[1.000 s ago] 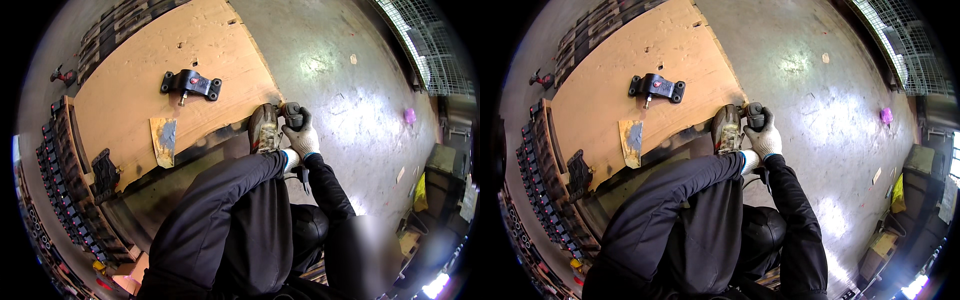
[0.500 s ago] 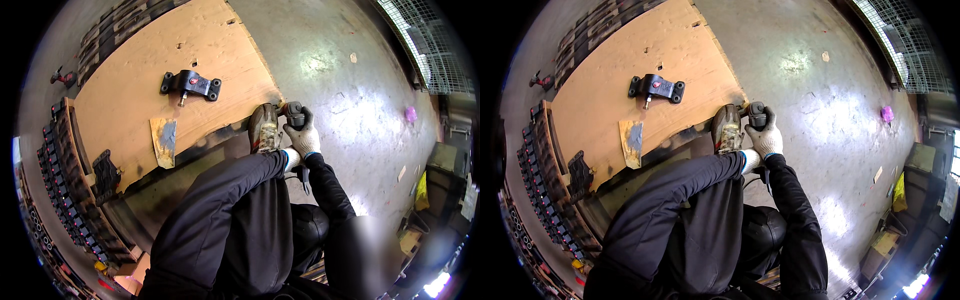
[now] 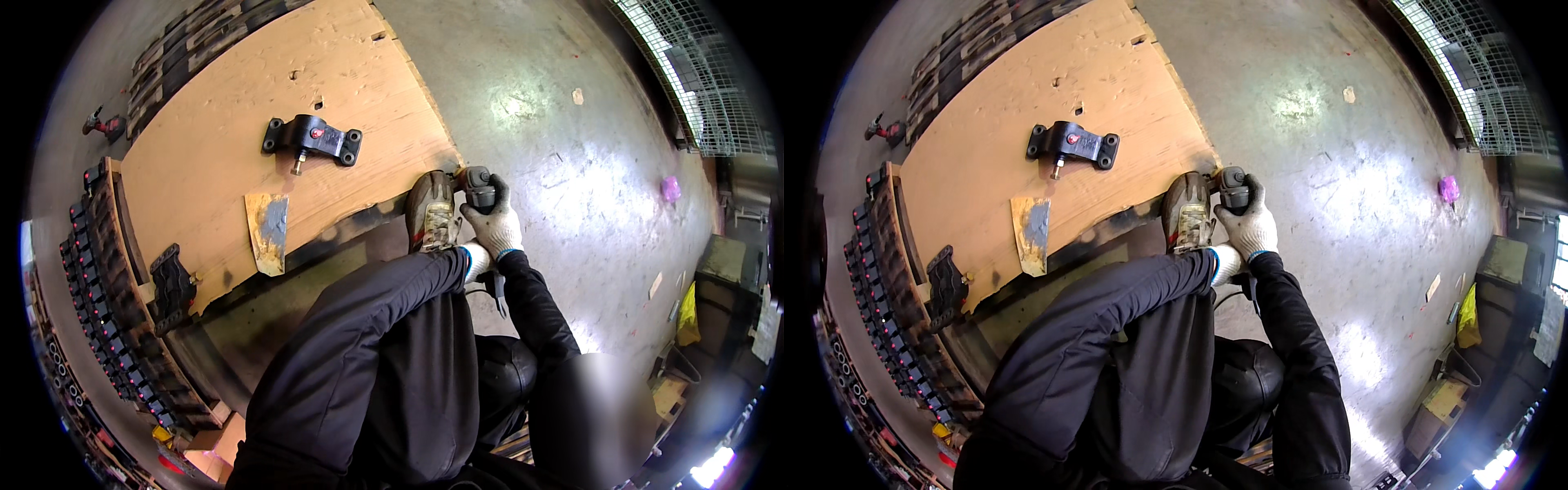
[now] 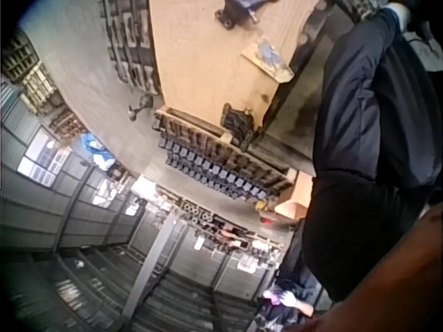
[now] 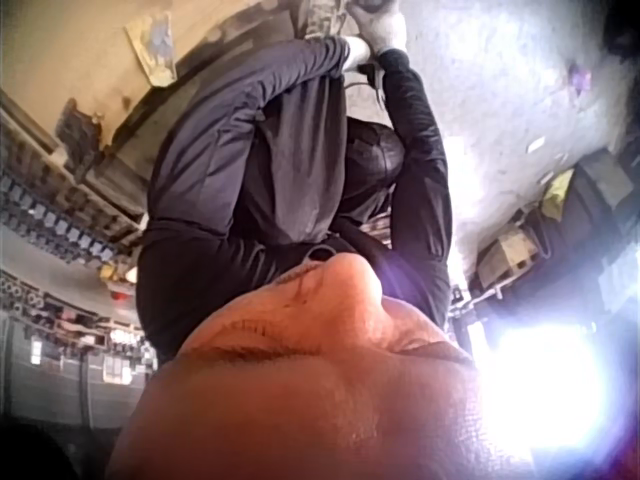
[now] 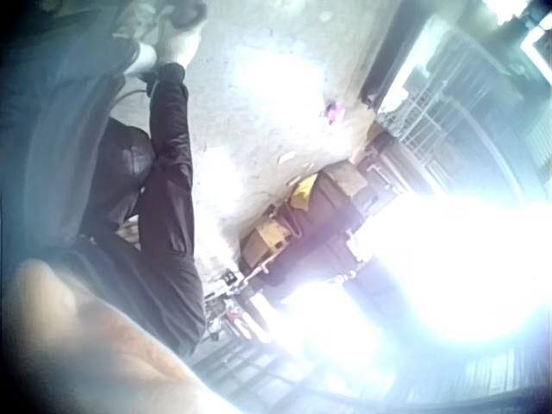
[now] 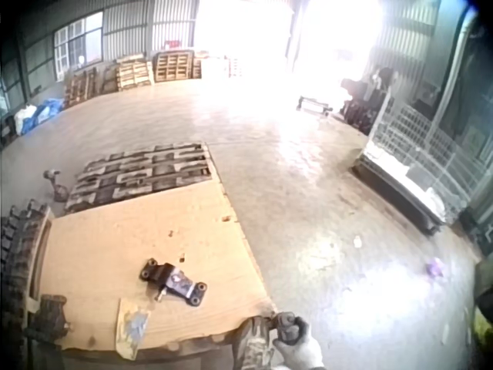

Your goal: The person walks through a warehouse and selects metal components from a pallet. They apply a grey substance to a metal plate using a small tool and then use a handheld power tool to grind or polish the surface of the metal parts.

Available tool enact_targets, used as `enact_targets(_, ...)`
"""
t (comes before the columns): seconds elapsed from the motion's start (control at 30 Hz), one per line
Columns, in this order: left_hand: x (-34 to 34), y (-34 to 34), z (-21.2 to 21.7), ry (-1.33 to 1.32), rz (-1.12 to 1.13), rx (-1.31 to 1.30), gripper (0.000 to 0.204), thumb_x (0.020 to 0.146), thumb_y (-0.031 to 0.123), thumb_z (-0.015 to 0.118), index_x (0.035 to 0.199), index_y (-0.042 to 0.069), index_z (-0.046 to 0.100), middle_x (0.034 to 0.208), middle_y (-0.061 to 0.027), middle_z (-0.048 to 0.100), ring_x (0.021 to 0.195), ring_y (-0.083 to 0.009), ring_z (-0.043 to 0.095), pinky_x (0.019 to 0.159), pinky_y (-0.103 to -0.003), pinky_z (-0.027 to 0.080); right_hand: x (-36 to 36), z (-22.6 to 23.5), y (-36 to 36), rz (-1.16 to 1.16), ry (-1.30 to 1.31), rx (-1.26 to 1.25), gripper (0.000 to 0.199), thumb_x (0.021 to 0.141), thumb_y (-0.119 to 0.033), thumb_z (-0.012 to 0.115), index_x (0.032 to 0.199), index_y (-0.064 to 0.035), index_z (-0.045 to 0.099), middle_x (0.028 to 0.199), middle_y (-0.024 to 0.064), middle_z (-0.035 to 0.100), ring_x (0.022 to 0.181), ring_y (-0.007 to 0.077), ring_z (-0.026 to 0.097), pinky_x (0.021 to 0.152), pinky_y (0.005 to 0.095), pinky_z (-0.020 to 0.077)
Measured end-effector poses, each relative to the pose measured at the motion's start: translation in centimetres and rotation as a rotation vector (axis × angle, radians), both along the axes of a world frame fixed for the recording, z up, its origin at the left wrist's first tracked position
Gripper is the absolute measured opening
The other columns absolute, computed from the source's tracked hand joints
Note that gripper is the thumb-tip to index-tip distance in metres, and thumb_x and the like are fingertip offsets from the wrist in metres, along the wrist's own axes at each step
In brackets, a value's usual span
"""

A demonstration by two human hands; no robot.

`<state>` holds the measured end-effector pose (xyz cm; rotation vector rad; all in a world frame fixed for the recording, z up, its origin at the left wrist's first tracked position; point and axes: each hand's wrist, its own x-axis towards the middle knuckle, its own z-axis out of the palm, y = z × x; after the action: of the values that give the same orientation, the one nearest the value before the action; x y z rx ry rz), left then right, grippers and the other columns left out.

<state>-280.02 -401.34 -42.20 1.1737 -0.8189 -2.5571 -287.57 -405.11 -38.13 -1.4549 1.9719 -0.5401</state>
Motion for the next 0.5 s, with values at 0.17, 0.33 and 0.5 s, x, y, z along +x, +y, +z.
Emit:
enact_targets(0.17,0.1,-0.7,1.6,0.019,0.022,0.103,0.024,0.091,0.015,0.072,0.111,0.013,0.059,0.089,-0.0051,0.068,0.072,-0.0207,0.067,0.060,-0.037,0.055,-0.4,0.1,-0.2,-0.025,0.006,0.026,0.083,0.078,-0.032,0.080,0.146,-0.0169,0.035,0.109,0.0239,0.070,0.098,0.0411,0.070,0.085,0.0460,0.0551)
enact_targets(0.33,-0.3,-0.8,-0.4,-0.017,-0.029,-0.005,0.026,0.090,0.015,0.073,0.112,0.013,0.059,0.091,-0.0046,0.068,0.074,-0.0211,0.068,0.061,-0.036,0.056,0.1,0.3,-0.6,-0.022,-0.012,0.008,0.082,0.077,-0.031,0.080,0.145,-0.0173,0.036,0.109,0.0234,0.071,0.098,0.0403,0.070,0.085,0.0458,0.0554)
enact_targets(0.5,-0.9,-0.3,-0.2,-0.008,0.001,0.048,0.028,0.091,0.016,0.072,0.115,0.013,0.058,0.093,-0.0045,0.069,0.076,-0.0202,0.067,0.062,-0.037,0.056,-0.4,0.3,0.0,-0.022,-0.012,0.001,0.082,0.077,-0.031,0.080,0.145,-0.0168,0.036,0.109,0.0226,0.071,0.099,0.0398,0.070,0.085,0.0454,0.0551)
